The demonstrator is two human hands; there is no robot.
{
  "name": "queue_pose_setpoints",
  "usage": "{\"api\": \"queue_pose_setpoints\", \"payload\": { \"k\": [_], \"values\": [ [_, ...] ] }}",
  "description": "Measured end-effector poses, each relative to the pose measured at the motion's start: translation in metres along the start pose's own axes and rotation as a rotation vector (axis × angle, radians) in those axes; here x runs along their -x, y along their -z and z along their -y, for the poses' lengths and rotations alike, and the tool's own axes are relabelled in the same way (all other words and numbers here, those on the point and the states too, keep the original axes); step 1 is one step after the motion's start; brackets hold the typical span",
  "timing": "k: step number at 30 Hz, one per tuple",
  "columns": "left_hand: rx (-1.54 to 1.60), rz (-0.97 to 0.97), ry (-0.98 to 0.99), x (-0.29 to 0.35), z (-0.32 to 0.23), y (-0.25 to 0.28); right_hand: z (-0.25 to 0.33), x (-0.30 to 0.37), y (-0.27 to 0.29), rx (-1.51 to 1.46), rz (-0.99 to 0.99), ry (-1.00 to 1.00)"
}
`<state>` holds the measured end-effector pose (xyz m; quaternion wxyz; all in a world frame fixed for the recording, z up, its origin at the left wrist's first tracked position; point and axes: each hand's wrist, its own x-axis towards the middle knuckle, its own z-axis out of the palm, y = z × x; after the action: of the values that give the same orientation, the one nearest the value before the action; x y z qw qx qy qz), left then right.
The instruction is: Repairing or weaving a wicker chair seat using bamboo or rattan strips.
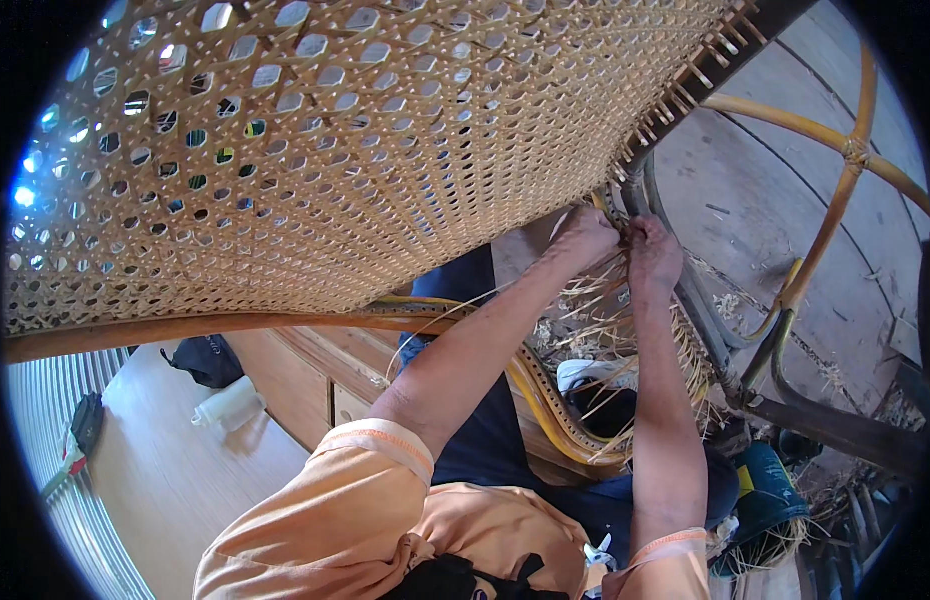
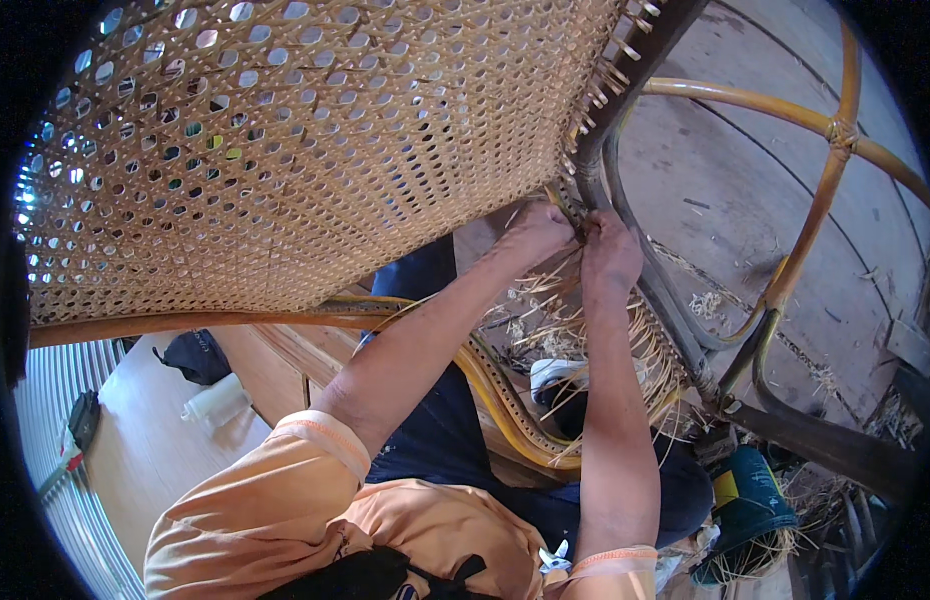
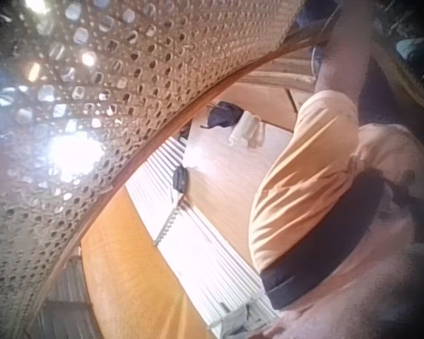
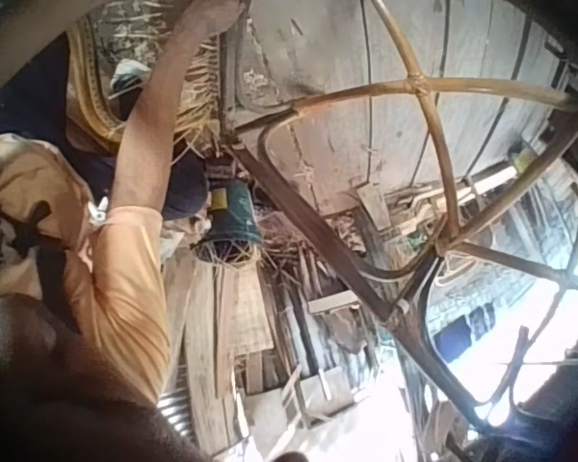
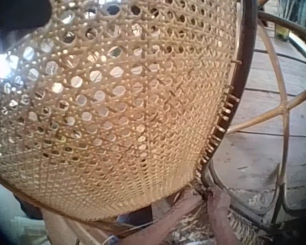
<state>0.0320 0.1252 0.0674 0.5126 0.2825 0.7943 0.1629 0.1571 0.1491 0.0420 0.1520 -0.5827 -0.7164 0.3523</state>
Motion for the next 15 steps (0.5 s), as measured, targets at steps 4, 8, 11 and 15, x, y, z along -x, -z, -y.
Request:
{"api": "queue_pose_setpoints", "payload": {
  "k": [4,8,11,15],
  "values": [
    [0.074,-0.042,-0.098,-0.018,0.016,-0.013,0.002,-0.004,0.000,0.160,-0.038,0.029],
    [-0.050,0.028,-0.101,-0.015,0.016,-0.009,0.004,-0.008,0.013,0.231,0.167,0.015],
    [-0.069,0.027,-0.088,-0.012,0.011,-0.003,0.011,-0.003,0.012,0.199,0.167,0.025],
    [-0.088,0.048,-0.090,-0.003,0.008,0.010,0.030,-0.002,0.006,0.364,0.154,0.102]
  ]
}}
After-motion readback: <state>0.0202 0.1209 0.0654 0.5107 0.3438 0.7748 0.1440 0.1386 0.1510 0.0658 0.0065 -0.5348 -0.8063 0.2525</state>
